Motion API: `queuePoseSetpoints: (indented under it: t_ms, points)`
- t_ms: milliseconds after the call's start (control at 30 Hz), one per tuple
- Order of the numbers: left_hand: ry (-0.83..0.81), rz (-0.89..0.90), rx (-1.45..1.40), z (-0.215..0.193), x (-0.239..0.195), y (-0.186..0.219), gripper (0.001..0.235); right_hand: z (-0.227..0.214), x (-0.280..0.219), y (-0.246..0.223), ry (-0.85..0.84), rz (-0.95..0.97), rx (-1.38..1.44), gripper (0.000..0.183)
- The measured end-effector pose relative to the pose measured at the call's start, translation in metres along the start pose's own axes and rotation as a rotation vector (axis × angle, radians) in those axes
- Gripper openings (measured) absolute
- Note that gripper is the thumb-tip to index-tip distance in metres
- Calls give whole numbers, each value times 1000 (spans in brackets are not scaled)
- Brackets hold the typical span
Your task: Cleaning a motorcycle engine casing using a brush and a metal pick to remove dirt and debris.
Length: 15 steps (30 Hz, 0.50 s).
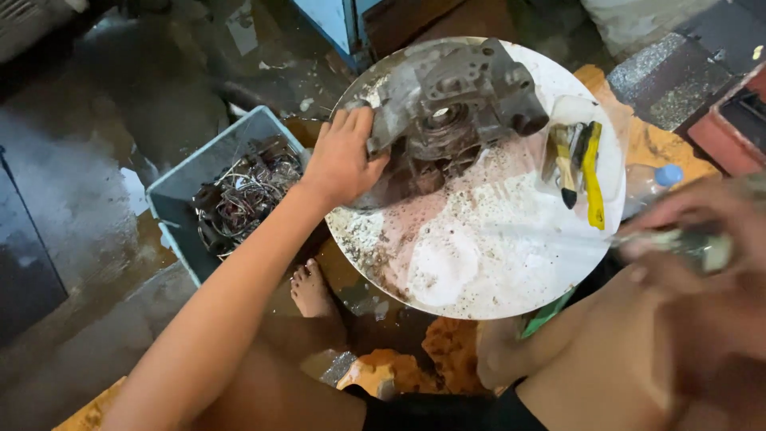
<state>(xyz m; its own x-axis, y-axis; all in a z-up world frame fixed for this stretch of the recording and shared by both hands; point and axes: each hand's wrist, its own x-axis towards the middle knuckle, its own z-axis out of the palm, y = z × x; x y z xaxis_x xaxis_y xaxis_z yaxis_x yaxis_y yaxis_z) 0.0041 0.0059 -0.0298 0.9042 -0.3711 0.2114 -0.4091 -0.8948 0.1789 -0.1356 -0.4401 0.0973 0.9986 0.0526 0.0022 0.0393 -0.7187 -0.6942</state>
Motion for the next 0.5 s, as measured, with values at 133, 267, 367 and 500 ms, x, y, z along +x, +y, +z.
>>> queuePoseSetpoints:
  t_ms: [133,267,367,500]
  points:
    - [-32,-1,3,-9,2,2,47,64,-10,-84,23,-40,66,43]
    - [-67,-10,27,-6,4,3,50,103,7,-109,53,177,608,43]
    - [-97,-26,26,-4,7,2,50,151,17,-47,-179,479,1119,40]
    - [-74,-7,26,-9,5,8,49,151,7,-43,-78,477,1262,43]
